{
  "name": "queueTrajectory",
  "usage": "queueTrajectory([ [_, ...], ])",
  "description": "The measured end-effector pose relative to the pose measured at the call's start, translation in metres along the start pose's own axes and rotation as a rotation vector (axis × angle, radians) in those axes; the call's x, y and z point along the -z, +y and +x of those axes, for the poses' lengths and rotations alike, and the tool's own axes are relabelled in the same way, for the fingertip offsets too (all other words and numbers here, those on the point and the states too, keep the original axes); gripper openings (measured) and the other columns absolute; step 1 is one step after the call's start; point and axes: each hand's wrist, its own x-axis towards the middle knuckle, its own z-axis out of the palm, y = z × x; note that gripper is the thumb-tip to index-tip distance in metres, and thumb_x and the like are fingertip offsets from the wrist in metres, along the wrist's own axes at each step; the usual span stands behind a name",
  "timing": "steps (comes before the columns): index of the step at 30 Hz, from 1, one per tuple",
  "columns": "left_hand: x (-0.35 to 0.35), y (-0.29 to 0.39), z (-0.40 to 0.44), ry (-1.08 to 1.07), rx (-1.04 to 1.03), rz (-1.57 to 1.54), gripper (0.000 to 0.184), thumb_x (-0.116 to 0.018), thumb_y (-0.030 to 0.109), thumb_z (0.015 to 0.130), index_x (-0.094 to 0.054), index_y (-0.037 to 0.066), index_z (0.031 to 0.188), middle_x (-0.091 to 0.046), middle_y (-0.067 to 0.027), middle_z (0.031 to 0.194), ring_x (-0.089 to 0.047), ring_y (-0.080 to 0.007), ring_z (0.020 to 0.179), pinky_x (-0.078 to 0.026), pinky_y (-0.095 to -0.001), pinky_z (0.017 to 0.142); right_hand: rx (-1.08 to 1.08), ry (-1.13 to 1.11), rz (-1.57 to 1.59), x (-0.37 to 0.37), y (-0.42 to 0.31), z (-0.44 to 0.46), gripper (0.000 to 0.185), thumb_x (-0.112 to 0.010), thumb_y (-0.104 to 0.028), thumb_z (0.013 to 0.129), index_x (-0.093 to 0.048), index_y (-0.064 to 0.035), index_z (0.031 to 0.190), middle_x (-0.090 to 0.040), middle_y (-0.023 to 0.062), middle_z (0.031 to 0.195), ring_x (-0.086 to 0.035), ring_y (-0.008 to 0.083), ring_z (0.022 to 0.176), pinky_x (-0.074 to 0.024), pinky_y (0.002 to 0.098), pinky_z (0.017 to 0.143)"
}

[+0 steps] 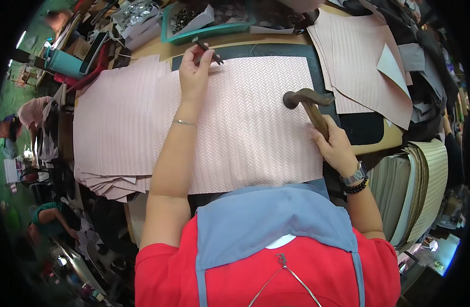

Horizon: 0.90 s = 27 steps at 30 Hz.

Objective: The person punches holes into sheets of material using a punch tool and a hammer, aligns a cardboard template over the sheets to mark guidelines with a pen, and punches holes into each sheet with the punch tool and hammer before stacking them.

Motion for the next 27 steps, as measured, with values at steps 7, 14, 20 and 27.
queueTrajectory([
  [7, 0.003, -0.007, -0.008, -0.073, 0.028, 0.122, 0.020, -0.060, 0.009, 0.092, -0.055, 0.002, 0.110, -0.066, -0.0092, 0.103, -0.063, -0.0144, 0.094, -0.054, -0.0268, 0.081, -0.025, -0.013, 0.030, 0.002, 0.001, 0.002, 0.028, -0.059, -0.020, 0.089, -0.053, 0.0006, 0.106, -0.057, 0.0182, 0.069, -0.058, 0.0284, 0.061, -0.0456, 0.0345, 0.060],
  [14, -0.004, 0.001, -0.014, -0.153, 0.096, 0.119, 0.018, -0.061, 0.009, 0.092, -0.056, 0.004, 0.109, -0.065, -0.0072, 0.103, -0.062, -0.0136, 0.095, -0.053, -0.0266, 0.081, -0.058, -0.051, 0.028, 0.004, -0.005, 0.003, 0.027, -0.058, -0.019, 0.089, -0.054, 0.0007, 0.106, -0.058, 0.0182, 0.073, -0.060, 0.0270, 0.063, -0.0460, 0.0337, 0.062],
  [20, -0.005, -0.001, -0.014, -0.146, 0.076, 0.190, 0.018, -0.060, 0.008, 0.092, -0.057, 0.004, 0.109, -0.064, -0.0065, 0.102, -0.062, -0.0138, 0.097, -0.054, -0.0265, 0.081, 0.045, 0.015, 0.063, -0.001, 0.004, 0.003, 0.027, -0.059, -0.019, 0.089, -0.054, 0.0009, 0.105, -0.057, 0.0167, 0.070, -0.057, 0.0233, 0.060, -0.0453, 0.0332, 0.061],
  [27, -0.006, 0.000, -0.016, -0.171, 0.058, 0.230, 0.019, -0.061, 0.007, 0.091, -0.058, 0.001, 0.109, -0.065, -0.0066, 0.100, -0.063, -0.0130, 0.093, -0.053, -0.0263, 0.081, -0.001, -0.023, 0.045, 0.001, 0.003, 0.004, 0.027, -0.059, -0.019, 0.088, -0.054, 0.0010, 0.106, -0.055, 0.0148, 0.069, -0.055, 0.0213, 0.059, -0.0446, 0.0327, 0.060],
])
